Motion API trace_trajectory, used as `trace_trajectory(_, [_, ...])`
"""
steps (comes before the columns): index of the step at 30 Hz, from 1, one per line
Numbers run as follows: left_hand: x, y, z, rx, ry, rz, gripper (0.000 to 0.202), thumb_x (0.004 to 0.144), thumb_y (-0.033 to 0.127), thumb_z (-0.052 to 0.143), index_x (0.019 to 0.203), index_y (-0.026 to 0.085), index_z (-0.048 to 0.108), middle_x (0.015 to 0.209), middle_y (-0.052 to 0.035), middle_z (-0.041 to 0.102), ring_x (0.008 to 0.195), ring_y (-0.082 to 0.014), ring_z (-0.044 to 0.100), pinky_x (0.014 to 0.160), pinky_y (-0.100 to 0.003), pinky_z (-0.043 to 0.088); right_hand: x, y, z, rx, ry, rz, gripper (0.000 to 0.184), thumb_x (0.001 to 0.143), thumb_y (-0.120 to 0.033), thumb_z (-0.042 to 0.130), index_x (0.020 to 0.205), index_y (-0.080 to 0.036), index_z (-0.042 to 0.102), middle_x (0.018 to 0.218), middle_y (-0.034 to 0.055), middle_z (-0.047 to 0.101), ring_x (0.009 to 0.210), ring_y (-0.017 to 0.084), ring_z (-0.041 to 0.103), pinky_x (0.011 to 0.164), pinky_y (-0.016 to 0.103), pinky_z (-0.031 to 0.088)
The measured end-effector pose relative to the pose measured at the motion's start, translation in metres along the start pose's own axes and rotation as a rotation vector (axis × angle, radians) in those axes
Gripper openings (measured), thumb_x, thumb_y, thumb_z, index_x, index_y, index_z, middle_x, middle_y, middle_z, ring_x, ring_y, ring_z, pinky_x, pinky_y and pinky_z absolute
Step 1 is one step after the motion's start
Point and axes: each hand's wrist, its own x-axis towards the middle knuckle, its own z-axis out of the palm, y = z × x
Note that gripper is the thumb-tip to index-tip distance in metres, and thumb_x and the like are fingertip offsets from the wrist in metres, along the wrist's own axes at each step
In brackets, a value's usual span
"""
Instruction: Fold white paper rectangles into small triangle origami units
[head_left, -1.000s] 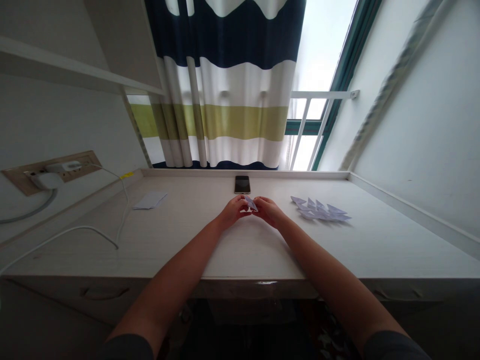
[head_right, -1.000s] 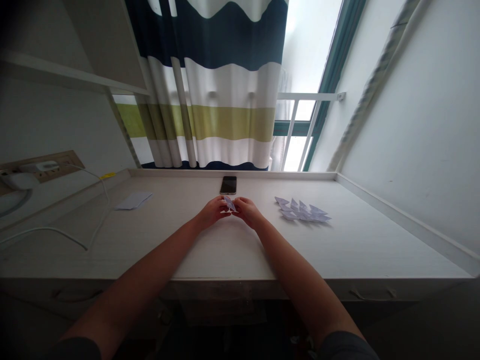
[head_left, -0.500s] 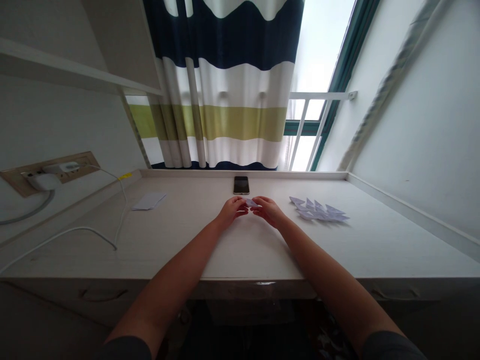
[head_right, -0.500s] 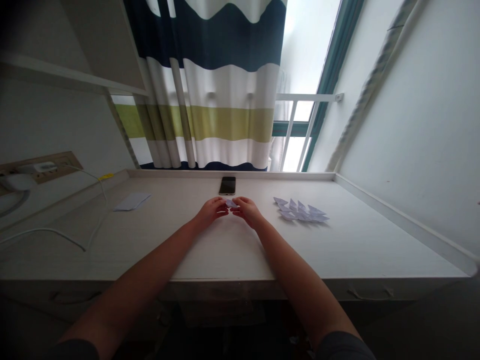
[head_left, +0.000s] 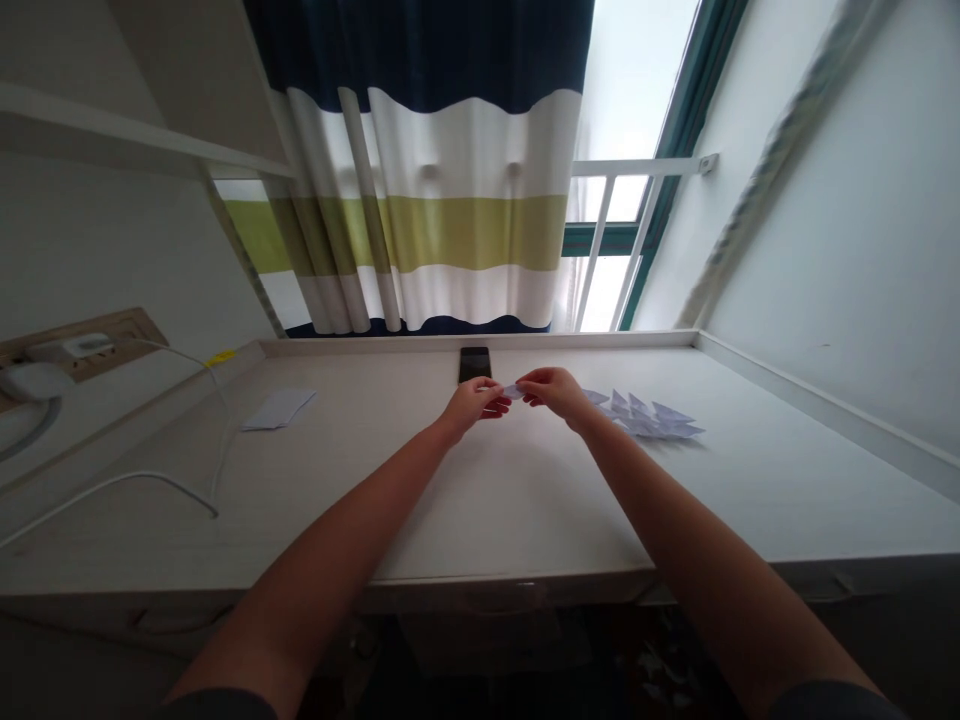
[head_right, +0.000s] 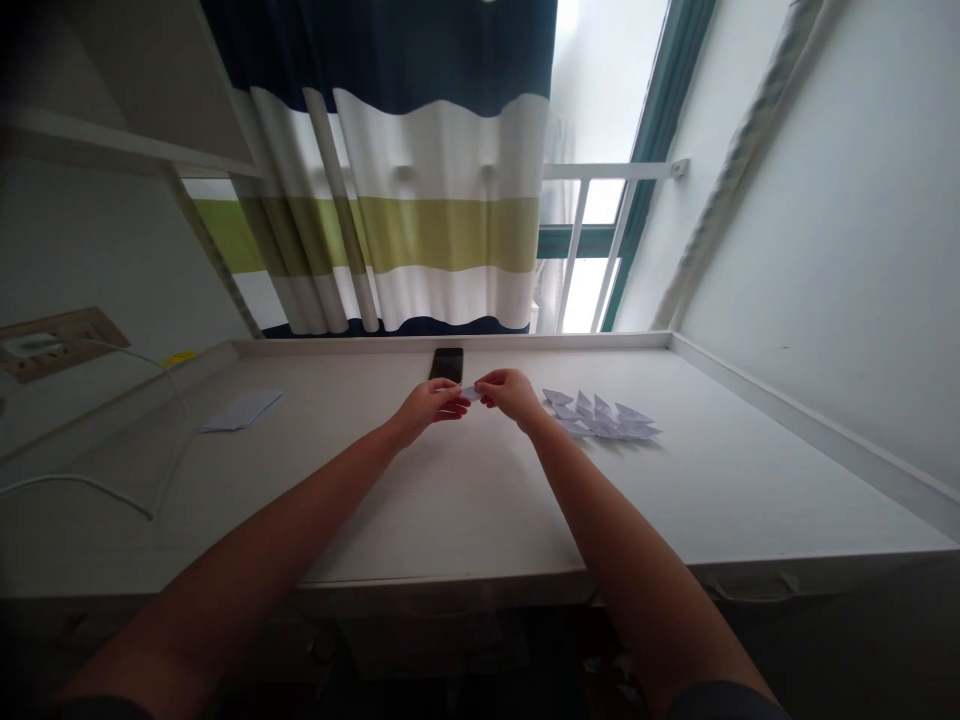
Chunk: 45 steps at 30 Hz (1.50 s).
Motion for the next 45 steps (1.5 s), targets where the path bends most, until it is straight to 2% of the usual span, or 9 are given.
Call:
trace_trajectory(6, [0.041,0.002,0.027,0.139,0.014,0.019,0.013,0.07,0.025,0.058,0.072,0.013,0.055,0.064,-0.0046,0.06,0.057,-0.0114,0.056,0.06,-0.028,0.046,0.017,0.003,-0.041,-0.045,0.025,0.056,0.007,0.063,-0.013,0.062,0.068,-0.013,0.067,0.061,0.0064,0.064,0.055,0.014,0.057,0.057,0.029,0.047])
trace_trajectory(9, [0.069,0.001,0.05,0.202,0.025,0.016,0.01,0.071,0.023,0.055,0.07,0.013,0.055,0.061,-0.0029,0.056,0.051,-0.0097,0.052,0.054,-0.025,0.043,0.028,0.012,-0.066,-0.211,0.076,0.036,0.009,0.063,-0.016,0.06,0.069,-0.014,0.067,0.059,0.0047,0.063,0.054,0.014,0.055,0.053,0.027,0.043])
trace_trajectory(12, [0.099,-0.003,0.075,0.272,-0.03,0.059,0.01,0.07,0.022,0.053,0.069,0.013,0.056,0.062,-0.003,0.056,0.051,-0.0094,0.051,0.052,-0.023,0.042,0.038,0.024,-0.093,-0.412,0.167,0.004,0.012,0.064,-0.02,0.058,0.07,-0.016,0.068,0.062,0.0043,0.064,0.059,0.015,0.055,0.057,0.027,0.041])
trace_trajectory(16, [0.134,-0.017,0.104,0.445,-0.064,0.141,0.012,0.069,0.024,0.053,0.068,0.013,0.059,0.061,-0.0032,0.057,0.052,-0.0104,0.05,0.054,-0.024,0.039,0.049,0.041,-0.123,-0.603,0.237,0.003,0.016,0.064,-0.017,0.055,0.07,-0.017,0.069,0.069,0.0047,0.067,0.065,0.016,0.057,0.062,0.026,0.04])
trace_trajectory(22, [0.155,-0.037,0.127,0.622,-0.057,0.221,0.015,0.068,0.027,0.054,0.066,0.014,0.062,0.066,-0.0042,0.061,0.063,-0.014,0.053,0.06,-0.025,0.037,0.06,0.066,-0.144,-0.762,0.271,0.045,0.017,0.065,-0.017,0.053,0.07,-0.02,0.069,0.076,0.0057,0.068,0.071,0.017,0.058,0.065,0.026,0.04])
trace_trajectory(30, [0.155,-0.04,0.128,0.742,-0.056,0.234,0.013,0.067,0.023,0.055,0.064,0.015,0.064,0.064,-0.0046,0.062,0.066,-0.0159,0.053,0.065,-0.027,0.038,0.067,0.085,-0.142,-0.828,0.22,0.086,0.018,0.065,-0.016,0.053,0.073,-0.022,0.069,0.079,0.0047,0.068,0.075,0.017,0.059,0.067,0.024,0.039])
trace_trajectory(38, [0.151,-0.033,0.12,0.755,-0.036,0.222,0.018,0.068,0.028,0.055,0.07,0.014,0.066,0.073,-0.0076,0.064,0.069,-0.0175,0.054,0.066,-0.027,0.038,0.065,0.08,-0.142,-0.813,0.233,0.068,0.017,0.067,-0.016,0.053,0.073,-0.02,0.069,0.081,0.0056,0.068,0.076,0.017,0.058,0.069,0.026,0.039])
trace_trajectory(41, [0.143,-0.025,0.106,0.699,-0.028,0.224,0.016,0.066,0.027,0.056,0.067,0.015,0.065,0.068,-0.0055,0.063,0.066,-0.0163,0.053,0.064,-0.026,0.038,0.06,0.067,-0.139,-0.718,0.275,0.033,0.016,0.067,-0.015,0.053,0.072,-0.018,0.068,0.08,0.0071,0.067,0.073,0.018,0.057,0.068,0.028,0.04])
trace_trajectory(45, [0.124,-0.01,0.071,0.636,0.019,0.228,0.016,0.065,0.025,0.053,0.068,0.015,0.065,0.062,-0.0028,0.06,0.057,-0.0129,0.049,0.058,-0.024,0.036,0.056,0.043,-0.117,-0.336,0.198,0.006,0.012,0.066,-0.018,0.056,0.072,-0.017,0.067,0.072,0.0049,0.065,0.064,0.014,0.056,0.06,0.026,0.042])
